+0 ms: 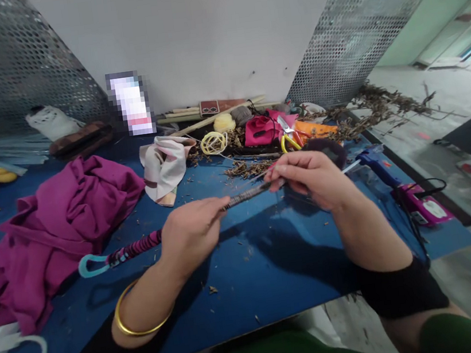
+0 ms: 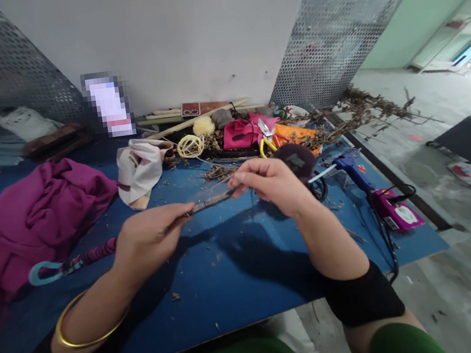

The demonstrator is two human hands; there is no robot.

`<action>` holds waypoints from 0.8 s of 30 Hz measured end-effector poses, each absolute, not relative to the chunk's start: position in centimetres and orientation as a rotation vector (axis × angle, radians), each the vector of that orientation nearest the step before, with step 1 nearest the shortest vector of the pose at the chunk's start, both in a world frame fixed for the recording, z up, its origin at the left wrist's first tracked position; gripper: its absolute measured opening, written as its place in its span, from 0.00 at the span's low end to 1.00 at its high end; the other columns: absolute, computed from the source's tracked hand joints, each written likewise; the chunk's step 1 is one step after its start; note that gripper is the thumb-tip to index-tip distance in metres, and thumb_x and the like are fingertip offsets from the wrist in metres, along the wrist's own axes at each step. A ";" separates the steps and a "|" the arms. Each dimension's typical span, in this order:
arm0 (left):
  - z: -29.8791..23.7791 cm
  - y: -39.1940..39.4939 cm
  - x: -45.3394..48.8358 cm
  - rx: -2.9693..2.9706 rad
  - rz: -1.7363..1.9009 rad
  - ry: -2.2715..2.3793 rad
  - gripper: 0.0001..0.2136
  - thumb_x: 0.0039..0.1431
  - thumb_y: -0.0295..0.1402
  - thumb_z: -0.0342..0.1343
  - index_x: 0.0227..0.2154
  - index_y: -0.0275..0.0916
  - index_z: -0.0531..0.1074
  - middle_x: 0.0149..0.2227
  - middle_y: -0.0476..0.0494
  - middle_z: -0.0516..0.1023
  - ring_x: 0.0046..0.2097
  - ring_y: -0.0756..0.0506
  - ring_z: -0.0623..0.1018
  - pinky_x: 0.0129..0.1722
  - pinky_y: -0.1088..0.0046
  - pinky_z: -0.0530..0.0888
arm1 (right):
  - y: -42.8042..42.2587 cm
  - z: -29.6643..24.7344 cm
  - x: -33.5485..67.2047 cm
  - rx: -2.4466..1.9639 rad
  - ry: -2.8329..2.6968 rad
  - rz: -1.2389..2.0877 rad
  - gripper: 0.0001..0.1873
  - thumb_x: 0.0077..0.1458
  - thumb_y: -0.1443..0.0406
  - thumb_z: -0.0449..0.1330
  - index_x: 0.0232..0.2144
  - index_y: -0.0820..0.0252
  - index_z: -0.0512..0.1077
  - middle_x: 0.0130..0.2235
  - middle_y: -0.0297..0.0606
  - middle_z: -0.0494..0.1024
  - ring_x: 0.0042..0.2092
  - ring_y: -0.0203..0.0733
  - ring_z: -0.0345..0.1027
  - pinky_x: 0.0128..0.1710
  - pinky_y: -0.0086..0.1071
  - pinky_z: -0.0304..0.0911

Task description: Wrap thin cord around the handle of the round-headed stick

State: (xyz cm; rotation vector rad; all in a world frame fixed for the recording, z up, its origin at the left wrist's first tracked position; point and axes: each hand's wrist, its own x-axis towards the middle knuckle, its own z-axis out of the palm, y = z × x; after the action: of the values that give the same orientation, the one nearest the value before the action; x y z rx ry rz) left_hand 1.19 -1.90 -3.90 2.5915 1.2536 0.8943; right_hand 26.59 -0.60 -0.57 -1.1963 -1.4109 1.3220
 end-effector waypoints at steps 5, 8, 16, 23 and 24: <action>-2.6 -0.4 -0.7 2.211 0.975 1.517 0.11 0.56 0.33 0.58 0.41 0.40 0.79 0.41 0.45 0.83 0.40 0.43 0.82 0.45 0.67 0.76 | 0.1 0.6 31.0 -1.235 -1.350 1.234 0.13 0.49 0.57 0.66 0.27 0.63 0.75 0.25 0.36 0.75 0.18 0.28 0.61 0.13 0.21 0.46; -2.2 0.0 -1.4 2.150 0.976 1.569 0.12 0.54 0.34 0.59 0.41 0.42 0.80 0.41 0.47 0.83 0.40 0.42 0.81 0.45 0.67 0.77 | 0.8 0.4 32.8 -1.164 -1.294 1.080 0.12 0.48 0.58 0.67 0.26 0.63 0.75 0.19 0.31 0.69 0.17 0.27 0.57 0.14 0.23 0.47; -0.9 -0.3 -1.4 2.259 0.775 1.499 0.11 0.55 0.31 0.58 0.41 0.36 0.79 0.39 0.49 0.83 0.40 0.45 0.80 0.46 0.66 0.75 | 3.8 -1.9 34.8 -1.160 -1.075 0.679 0.10 0.48 0.63 0.67 0.20 0.61 0.71 0.16 0.25 0.60 0.16 0.24 0.44 0.15 0.25 0.38; -0.4 -0.4 -1.5 2.149 0.680 1.325 0.11 0.52 0.29 0.59 0.38 0.35 0.80 0.34 0.47 0.84 0.36 0.46 0.80 0.41 0.72 0.75 | 4.0 -3.0 36.6 -1.393 -1.369 0.751 0.14 0.57 0.59 0.59 0.25 0.63 0.70 0.21 0.30 0.69 0.21 0.28 0.61 0.23 0.27 0.57; -0.3 -0.5 -1.4 2.100 0.668 1.289 0.11 0.52 0.29 0.58 0.39 0.35 0.80 0.35 0.46 0.84 0.37 0.46 0.80 0.41 0.72 0.75 | 3.9 -3.2 36.4 -1.386 -1.418 0.720 0.14 0.59 0.59 0.58 0.26 0.63 0.71 0.23 0.32 0.71 0.23 0.30 0.64 0.25 0.27 0.61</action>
State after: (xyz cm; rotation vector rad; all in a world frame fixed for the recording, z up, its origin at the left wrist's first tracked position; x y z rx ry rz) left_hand -1.45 -0.45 -0.31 2.0996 1.2890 0.6682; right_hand 36.38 3.93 -3.21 -1.3862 -1.4181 0.7198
